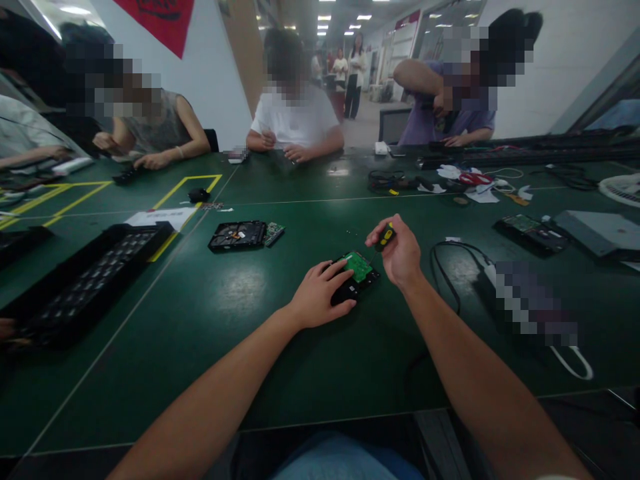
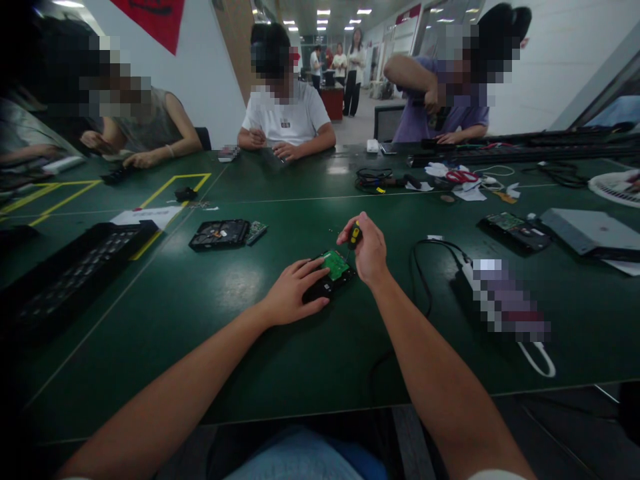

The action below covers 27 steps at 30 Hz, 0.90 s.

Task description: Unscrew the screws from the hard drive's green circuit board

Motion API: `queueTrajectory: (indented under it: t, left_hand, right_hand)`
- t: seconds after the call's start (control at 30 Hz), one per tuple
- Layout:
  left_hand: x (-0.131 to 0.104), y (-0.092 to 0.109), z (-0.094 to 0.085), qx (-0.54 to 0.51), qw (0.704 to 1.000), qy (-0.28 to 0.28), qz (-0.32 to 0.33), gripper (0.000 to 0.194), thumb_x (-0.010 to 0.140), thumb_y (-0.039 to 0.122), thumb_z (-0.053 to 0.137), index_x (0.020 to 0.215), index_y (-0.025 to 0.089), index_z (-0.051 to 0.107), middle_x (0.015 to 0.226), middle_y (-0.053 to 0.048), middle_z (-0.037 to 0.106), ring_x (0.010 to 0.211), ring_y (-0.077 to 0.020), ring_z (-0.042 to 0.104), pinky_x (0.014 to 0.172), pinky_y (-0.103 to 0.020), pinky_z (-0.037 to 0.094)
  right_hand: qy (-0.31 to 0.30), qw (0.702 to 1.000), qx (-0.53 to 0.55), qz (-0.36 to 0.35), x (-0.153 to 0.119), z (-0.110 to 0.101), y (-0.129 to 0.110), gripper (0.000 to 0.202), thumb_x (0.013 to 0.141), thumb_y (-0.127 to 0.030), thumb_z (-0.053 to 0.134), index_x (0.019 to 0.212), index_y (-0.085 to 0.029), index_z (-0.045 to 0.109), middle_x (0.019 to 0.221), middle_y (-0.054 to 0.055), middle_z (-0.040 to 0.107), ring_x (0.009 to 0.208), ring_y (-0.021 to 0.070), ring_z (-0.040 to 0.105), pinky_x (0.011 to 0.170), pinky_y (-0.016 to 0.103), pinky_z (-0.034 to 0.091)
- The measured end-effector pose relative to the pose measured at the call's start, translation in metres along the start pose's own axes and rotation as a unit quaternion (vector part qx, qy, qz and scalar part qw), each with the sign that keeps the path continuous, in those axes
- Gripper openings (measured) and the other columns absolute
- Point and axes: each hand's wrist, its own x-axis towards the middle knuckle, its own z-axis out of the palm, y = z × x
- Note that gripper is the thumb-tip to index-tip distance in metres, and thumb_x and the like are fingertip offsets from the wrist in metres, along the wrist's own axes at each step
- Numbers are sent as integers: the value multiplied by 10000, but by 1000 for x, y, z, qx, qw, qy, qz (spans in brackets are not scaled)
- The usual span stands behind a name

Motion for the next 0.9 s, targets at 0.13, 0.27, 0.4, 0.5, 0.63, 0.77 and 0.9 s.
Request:
queueTrajectory:
  t: [0.13, 0.27, 0.4, 0.5, 0.63, 0.77, 0.9]
  left_hand:
    - [0, 0, -1, -1, 1000, -1, -1, 768, 941, 644, 653, 1589, 255, 516, 1702, -87, 423, 1540, -435, 373, 1250, -631, 349]
    - [0, 2, -2, -5, 1000, -3, -4, 758, 942, 632, 660, 1591, 268, 512, 1698, -87, 428, 1545, -433, 368, 1249, -636, 347]
    - [0, 2, -2, -5, 1000, -3, -3, 760, 936, 627, 671, 1588, 270, 513, 1698, -87, 426, 1552, -431, 358, 1256, -632, 339]
    - [0, 2, -2, -5, 1000, -4, -4, 768, 936, 633, 671, 1591, 266, 509, 1695, -93, 429, 1551, -428, 360, 1257, -627, 339]
    - [0, 2, -2, -4, 1000, -2, -3, 766, 935, 629, 673, 1588, 260, 515, 1696, -93, 428, 1547, -430, 364, 1255, -627, 341]
    - [0, 2, -1, -3, 1000, 1, -3, 761, 937, 627, 672, 1584, 256, 523, 1696, -88, 432, 1543, -429, 370, 1258, -620, 338]
    - [0, 2, -2, -4, 1000, -3, -2, 777, 935, 649, 666, 1588, 256, 518, 1695, -93, 431, 1542, -431, 372, 1254, -621, 344]
  right_hand:
    - [9, 1000, -27, 7, 0, 0, -2, 455, 996, -639, 606, 791, -245, 707, 695, 5, 637, 682, 168, 642, 708, 322, 543]
    - [16, 998, -64, 12, -1, 2, -3, 439, 946, -665, 681, 814, -247, 710, 721, -6, 630, 686, 150, 631, 692, 305, 532]
    - [15, 997, -77, 8, -3, 4, -3, 371, 910, -604, 765, 861, -247, 680, 743, -24, 654, 677, 132, 622, 673, 284, 509]
    - [18, 997, -73, 6, -3, 5, -3, 354, 890, -568, 803, 891, -257, 635, 745, -38, 673, 666, 126, 621, 668, 276, 501]
    - [12, 999, -37, 6, -2, 6, -5, 369, 932, -603, 736, 867, -258, 626, 742, -31, 666, 673, 139, 634, 675, 288, 516]
    - [10, 1000, -21, 13, -1, 6, -6, 491, 962, -723, 603, 818, -256, 650, 675, -20, 598, 644, 159, 616, 685, 323, 531]
    - [13, 1000, -8, 27, -2, 4, -4, 565, 940, -806, 546, 784, -267, 608, 606, -40, 495, 588, 157, 558, 656, 330, 510]
